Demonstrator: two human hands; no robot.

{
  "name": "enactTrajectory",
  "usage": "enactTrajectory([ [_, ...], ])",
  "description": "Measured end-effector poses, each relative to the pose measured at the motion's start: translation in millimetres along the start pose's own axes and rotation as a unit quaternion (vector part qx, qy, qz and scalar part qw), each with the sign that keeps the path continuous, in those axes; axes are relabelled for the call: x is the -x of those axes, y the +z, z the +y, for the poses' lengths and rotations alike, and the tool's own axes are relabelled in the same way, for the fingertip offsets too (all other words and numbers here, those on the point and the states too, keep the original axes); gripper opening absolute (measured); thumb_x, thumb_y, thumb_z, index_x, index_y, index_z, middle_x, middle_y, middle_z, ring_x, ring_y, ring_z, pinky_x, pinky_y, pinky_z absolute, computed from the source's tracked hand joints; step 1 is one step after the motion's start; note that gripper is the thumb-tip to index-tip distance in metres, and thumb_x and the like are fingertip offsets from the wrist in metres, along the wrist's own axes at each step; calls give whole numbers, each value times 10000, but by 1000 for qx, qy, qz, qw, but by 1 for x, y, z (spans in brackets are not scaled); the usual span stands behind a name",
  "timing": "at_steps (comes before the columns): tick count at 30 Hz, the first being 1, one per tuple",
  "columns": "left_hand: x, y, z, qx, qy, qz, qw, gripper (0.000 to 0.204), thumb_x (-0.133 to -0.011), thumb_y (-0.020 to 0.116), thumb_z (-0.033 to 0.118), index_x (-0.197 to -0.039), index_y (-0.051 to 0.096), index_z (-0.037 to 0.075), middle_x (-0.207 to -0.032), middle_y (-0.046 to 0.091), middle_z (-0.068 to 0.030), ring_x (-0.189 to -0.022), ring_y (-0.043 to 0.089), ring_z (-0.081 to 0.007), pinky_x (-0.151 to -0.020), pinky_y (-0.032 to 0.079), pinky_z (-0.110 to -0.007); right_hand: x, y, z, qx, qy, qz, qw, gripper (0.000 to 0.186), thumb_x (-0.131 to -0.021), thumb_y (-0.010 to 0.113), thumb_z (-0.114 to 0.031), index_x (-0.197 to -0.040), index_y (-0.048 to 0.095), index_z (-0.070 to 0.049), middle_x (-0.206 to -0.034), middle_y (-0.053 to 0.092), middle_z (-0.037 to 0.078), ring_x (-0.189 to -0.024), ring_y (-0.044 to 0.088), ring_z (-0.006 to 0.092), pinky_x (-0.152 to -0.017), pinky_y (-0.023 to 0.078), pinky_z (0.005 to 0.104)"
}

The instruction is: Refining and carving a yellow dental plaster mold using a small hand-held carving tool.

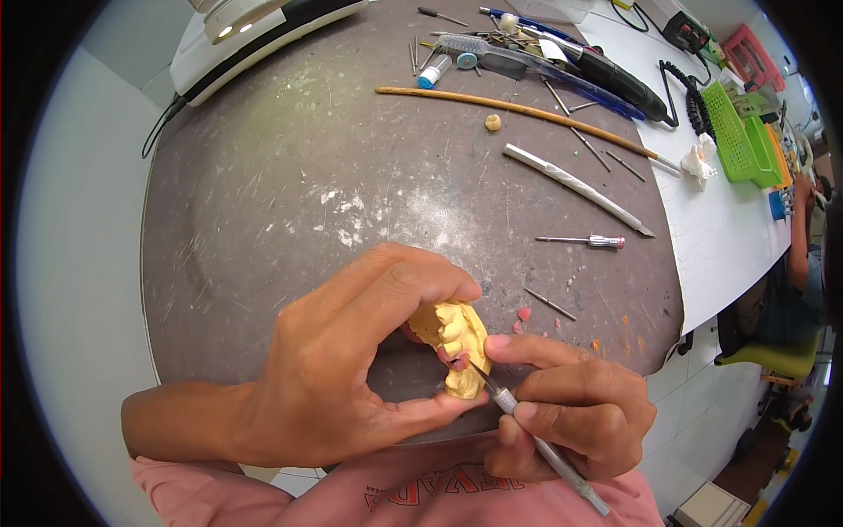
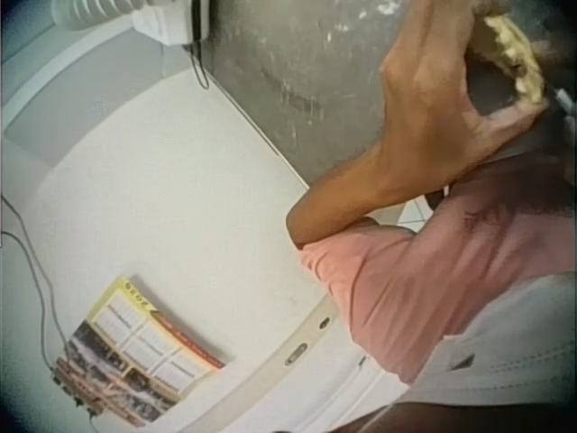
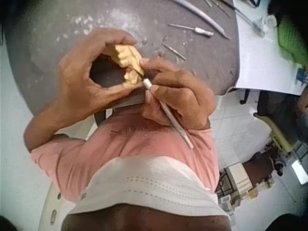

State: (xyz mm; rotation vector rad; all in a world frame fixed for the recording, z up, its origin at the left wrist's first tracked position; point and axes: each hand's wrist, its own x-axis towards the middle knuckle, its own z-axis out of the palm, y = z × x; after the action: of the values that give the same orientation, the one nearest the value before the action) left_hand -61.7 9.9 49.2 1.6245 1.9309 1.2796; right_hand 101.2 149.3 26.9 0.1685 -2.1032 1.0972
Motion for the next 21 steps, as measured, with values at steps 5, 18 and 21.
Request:
enactTrajectory([
  [5,-1,1,1,12,-3,-2,1000,646,-599,953,82,-1152,637,-21,-1077,647,-165,-940,668,-213,-767,543,-294,6,7,-1,-9,10,69,998,223,-802,756,-32,-885,563,41,-733,607,142,-675,715,292,-688,658,427],
  [18,2,-7,-1,9,20,-36,999,682,-607,966,80,-1167,585,4,-1151,646,-173,-993,647,-202,-831,524,-286,29,-34,-11,292,142,57,944,240,-675,803,-59,-847,636,-48,-685,653,82,-500,589,145,-423,425,257],
  [21,9,2,-2,102,-43,4,994,744,-625,959,53,-1203,491,25,-1196,591,-166,-1001,613,-155,-858,520,-278,35,-47,-17,296,115,4,948,210,-711,788,-56,-849,630,-42,-683,646,93,-499,578,161,-429,427,273],
])
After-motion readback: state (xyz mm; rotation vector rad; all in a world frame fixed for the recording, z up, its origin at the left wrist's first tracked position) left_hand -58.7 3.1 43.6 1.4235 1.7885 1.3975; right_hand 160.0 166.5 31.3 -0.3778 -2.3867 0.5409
